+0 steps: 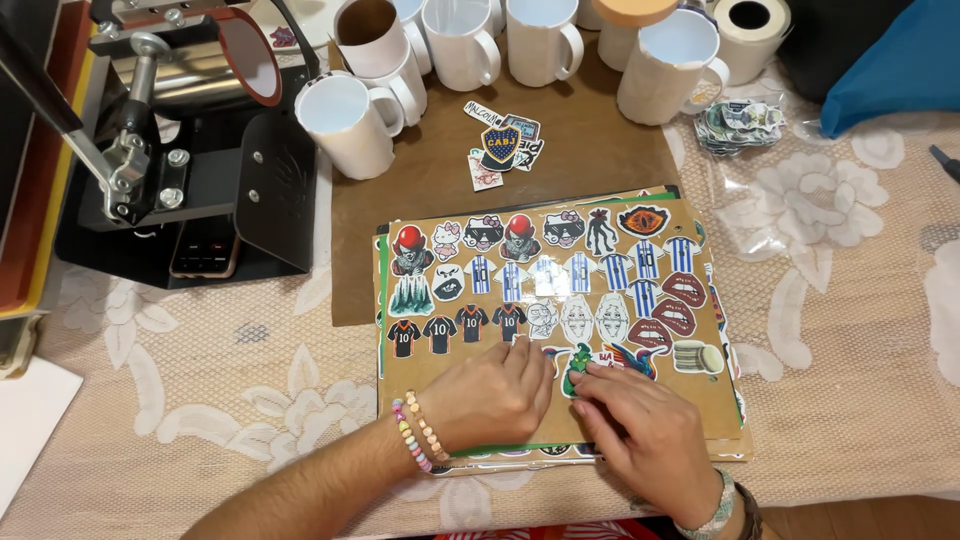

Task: Peeling various stickers from a large adhesive sheet and preparing them for application.

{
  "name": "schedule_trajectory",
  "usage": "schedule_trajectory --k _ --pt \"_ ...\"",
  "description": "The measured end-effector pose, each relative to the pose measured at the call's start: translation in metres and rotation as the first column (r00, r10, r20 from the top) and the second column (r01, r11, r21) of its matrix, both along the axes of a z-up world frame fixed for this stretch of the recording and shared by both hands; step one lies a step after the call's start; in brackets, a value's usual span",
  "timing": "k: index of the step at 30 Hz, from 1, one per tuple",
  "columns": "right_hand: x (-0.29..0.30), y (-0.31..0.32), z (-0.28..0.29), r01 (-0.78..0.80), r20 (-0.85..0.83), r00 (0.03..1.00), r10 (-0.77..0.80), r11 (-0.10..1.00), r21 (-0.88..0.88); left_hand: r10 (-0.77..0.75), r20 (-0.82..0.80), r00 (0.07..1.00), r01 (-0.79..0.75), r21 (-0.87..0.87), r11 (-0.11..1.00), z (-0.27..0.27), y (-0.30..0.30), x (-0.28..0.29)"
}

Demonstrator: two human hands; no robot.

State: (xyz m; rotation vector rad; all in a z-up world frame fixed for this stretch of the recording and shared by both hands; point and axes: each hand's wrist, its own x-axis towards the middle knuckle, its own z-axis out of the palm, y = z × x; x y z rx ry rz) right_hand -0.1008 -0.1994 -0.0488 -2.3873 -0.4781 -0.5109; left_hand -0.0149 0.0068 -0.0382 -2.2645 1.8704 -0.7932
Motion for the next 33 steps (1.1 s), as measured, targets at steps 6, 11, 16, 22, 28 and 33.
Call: schedule_trajectory --k 6,11,16,22,28,33 --pt "0.0 0.0 -0.001 0.008 -0.014 1.0 -0.008 1.0 -0.01 0.036 -0.118 0.992 -0.03 0.06 0.998 -0.007 -0.003 -0.003" --pt "0.0 0.0 -0.001 0.019 -0.007 1.0 -0.019 1.0 -0.009 0.002 -0.135 0.991 -0.007 -0.037 0.999 -0.008 0.002 0.003" --pt "0.0 0.001 -0.001 0.036 -0.022 0.999 -0.037 0.999 -0.009 0.058 -0.132 0.99 -0.066 -0.055 0.996 -0.014 0.004 0.002" --pt "-0.001 0.003 0.007 0.039 -0.035 0.999 -0.039 0.999 0.0 -0.006 -0.65 0.76 -0.249 -0.299 0.921 0.002 0.008 0.001" --pt "0.001 0.025 0.039 0.075 0.289 0.952 -0.097 0.993 0.086 -0.521 -0.808 -0.276 -0.855 -0.041 0.517 0.018 -0.001 -0.022" --pt "0.011 0.033 0.038 0.116 0.351 0.93 -0.106 0.993 -0.007 -0.644 -0.647 -0.408 -0.872 0.069 0.484 0.012 -0.003 -0.035"
